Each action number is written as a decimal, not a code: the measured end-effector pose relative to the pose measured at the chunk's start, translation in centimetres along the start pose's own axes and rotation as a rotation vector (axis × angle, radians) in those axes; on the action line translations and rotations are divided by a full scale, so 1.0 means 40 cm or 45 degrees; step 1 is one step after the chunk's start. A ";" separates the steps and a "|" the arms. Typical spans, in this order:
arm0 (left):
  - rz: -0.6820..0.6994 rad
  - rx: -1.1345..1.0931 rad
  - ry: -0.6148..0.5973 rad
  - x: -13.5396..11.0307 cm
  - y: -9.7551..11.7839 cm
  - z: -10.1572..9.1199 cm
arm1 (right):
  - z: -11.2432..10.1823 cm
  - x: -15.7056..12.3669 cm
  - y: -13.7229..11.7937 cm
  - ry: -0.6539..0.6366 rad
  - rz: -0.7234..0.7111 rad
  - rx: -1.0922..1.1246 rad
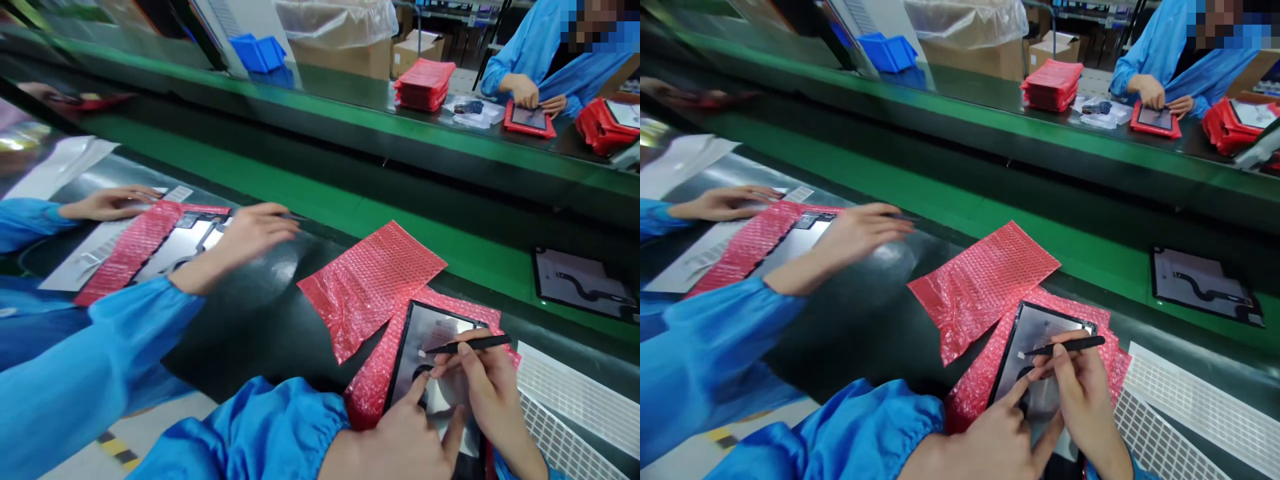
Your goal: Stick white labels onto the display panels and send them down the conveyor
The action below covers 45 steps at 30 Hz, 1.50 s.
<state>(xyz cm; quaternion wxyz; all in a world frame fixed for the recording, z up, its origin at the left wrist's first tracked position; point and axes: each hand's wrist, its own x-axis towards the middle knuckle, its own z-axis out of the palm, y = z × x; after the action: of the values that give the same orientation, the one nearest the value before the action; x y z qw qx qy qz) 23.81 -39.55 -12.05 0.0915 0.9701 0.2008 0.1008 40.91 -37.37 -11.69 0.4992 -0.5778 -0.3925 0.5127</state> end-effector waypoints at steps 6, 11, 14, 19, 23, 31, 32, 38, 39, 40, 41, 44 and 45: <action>-0.260 -0.426 0.104 -0.035 -0.184 -0.163 | 0.023 0.024 0.053 0.006 0.012 0.021; -0.762 -0.077 0.140 -0.191 -0.385 -0.094 | 0.016 0.031 0.079 0.003 0.022 0.034; -0.886 0.073 0.041 -0.290 -0.390 -0.048 | 0.017 0.029 0.072 -0.004 0.033 0.039; -0.854 0.068 0.236 -0.283 -0.280 -0.107 | 0.033 0.022 0.042 0.011 0.032 -0.054; -0.395 -0.181 0.256 -0.169 -0.196 -0.123 | 0.049 0.020 0.033 0.005 0.081 -0.125; -0.273 -0.051 -0.087 -0.092 -0.141 -0.059 | 0.051 0.021 0.038 0.008 0.172 -0.192; -0.277 -0.071 -0.098 -0.095 -0.145 -0.060 | 0.050 0.020 0.038 0.002 0.178 -0.200; -0.280 -0.186 -0.115 -0.107 -0.156 -0.060 | 0.052 0.015 0.039 0.022 0.189 -0.244; -0.285 -0.194 -0.106 -0.109 -0.156 -0.058 | 0.053 0.015 0.038 0.028 0.191 -0.244; -0.288 -0.204 -0.101 -0.111 -0.156 -0.057 | 0.054 0.015 0.038 0.031 0.192 -0.243; -0.289 -0.218 -0.102 -0.112 -0.157 -0.056 | 0.055 0.015 0.037 0.033 0.190 -0.240; -0.298 -0.255 -0.115 -0.114 -0.160 -0.058 | 0.056 0.015 0.033 0.021 0.172 -0.242; -0.306 -0.258 -0.116 -0.114 -0.162 -0.060 | 0.057 0.016 0.032 0.012 0.162 -0.244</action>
<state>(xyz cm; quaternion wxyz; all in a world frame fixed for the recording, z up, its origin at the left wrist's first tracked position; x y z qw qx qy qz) 16.76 -35.25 -11.89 0.2094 0.9284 0.3000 0.0648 38.70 -36.61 -13.01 0.4099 -0.6490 -0.3999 0.5009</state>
